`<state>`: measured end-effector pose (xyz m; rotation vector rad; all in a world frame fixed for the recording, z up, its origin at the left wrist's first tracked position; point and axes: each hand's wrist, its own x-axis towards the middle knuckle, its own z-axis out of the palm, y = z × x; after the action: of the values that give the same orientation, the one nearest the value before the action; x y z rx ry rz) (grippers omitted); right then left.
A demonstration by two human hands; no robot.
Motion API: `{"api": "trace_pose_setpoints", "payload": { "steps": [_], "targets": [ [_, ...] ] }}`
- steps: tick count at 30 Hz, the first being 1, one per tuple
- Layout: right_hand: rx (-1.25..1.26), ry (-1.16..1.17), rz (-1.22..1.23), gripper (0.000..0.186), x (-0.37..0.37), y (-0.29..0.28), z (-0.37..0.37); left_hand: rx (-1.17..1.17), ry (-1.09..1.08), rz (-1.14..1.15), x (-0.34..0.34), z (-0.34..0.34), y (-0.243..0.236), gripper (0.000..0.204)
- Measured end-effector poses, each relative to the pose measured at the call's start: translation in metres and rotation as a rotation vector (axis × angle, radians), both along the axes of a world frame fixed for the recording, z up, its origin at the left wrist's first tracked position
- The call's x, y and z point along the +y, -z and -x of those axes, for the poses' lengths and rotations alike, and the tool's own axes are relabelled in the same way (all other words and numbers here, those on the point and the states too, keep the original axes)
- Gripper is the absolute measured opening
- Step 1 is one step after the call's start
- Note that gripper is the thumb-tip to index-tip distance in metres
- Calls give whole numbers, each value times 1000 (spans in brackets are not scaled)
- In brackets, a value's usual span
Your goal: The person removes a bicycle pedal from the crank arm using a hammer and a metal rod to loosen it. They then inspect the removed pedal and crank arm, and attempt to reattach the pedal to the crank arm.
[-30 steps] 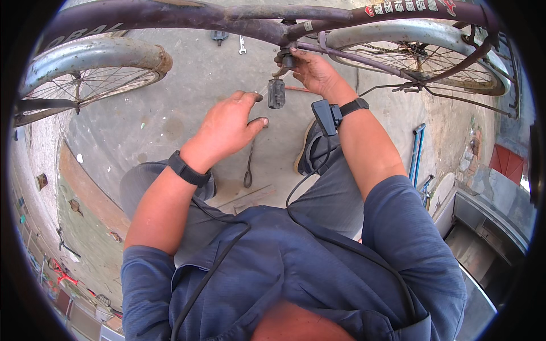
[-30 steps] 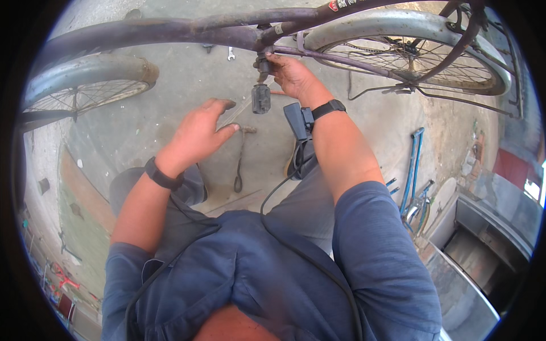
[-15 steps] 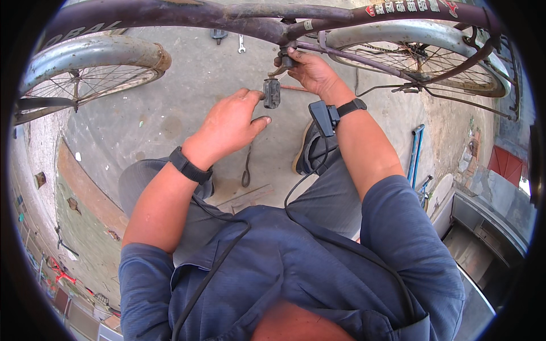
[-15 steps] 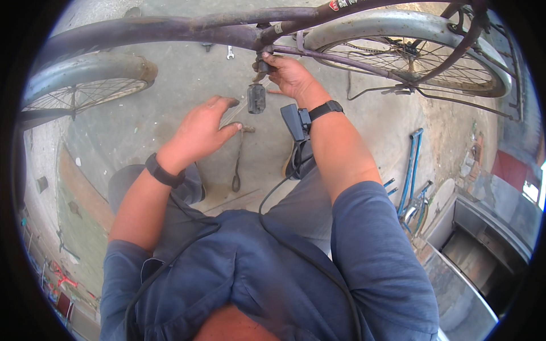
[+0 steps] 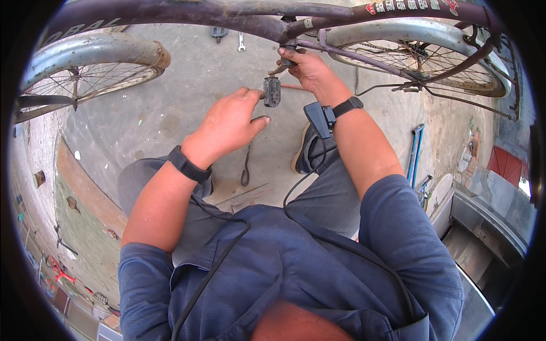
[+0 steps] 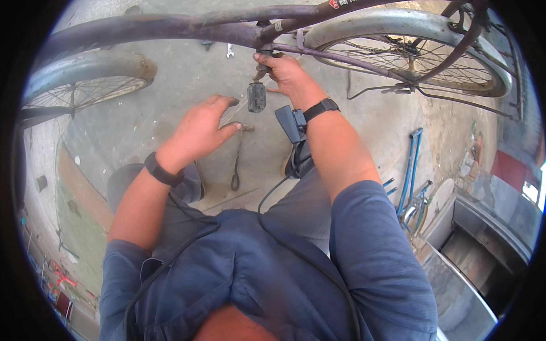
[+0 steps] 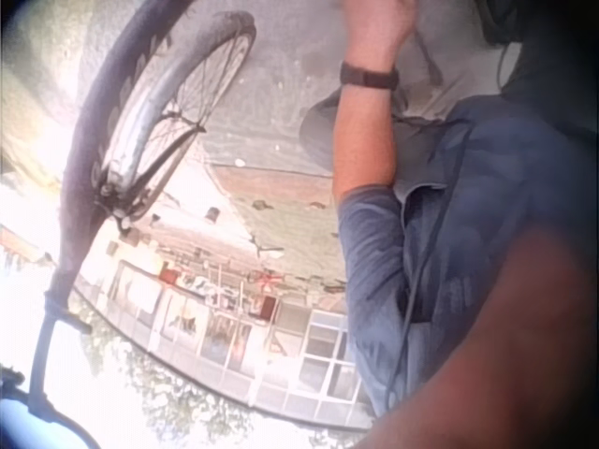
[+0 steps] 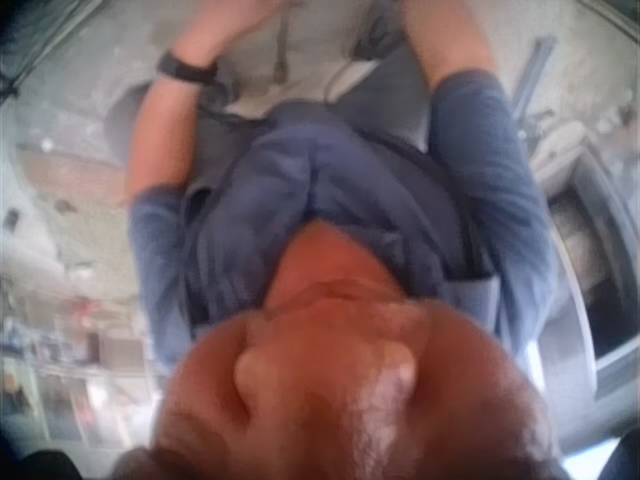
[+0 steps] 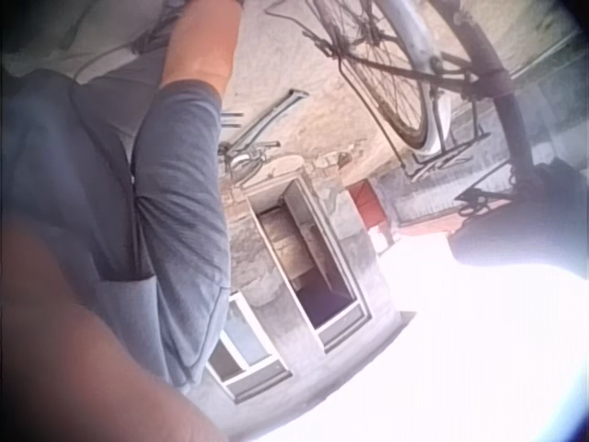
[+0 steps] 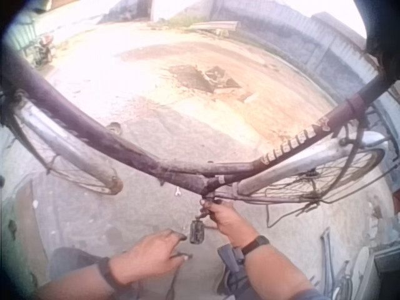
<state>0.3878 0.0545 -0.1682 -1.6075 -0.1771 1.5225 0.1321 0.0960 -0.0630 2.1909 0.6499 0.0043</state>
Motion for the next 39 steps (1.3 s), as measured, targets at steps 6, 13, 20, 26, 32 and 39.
{"api": "trace_pose_setpoints", "payload": {
  "steps": [6, 13, 20, 26, 32, 39],
  "targets": [
    [167, -22, -118, 36, -4, -2, -8, 6, 1, 2, 1, 1, 1, 46],
    [53, -36, -96, 38, -13, 6, 3, 35, -13, 15, 0, -4, 9, 46],
    [33, -9, -146, 40, -24, 2, 11, 85, -14, 20, 0, -8, 16, 46],
    [12, -14, -119, 44, -41, -3, 19, 109, -28, 29, -1, -9, 18, 46],
    [-15, -73, -55, 44, -57, -7, 26, 91, -50, 13, -3, -3, 21, 47],
    [6, -88, -90, 48, -74, -9, 30, 77, -55, 1, -8, 3, 20, 48]
  ]
}}
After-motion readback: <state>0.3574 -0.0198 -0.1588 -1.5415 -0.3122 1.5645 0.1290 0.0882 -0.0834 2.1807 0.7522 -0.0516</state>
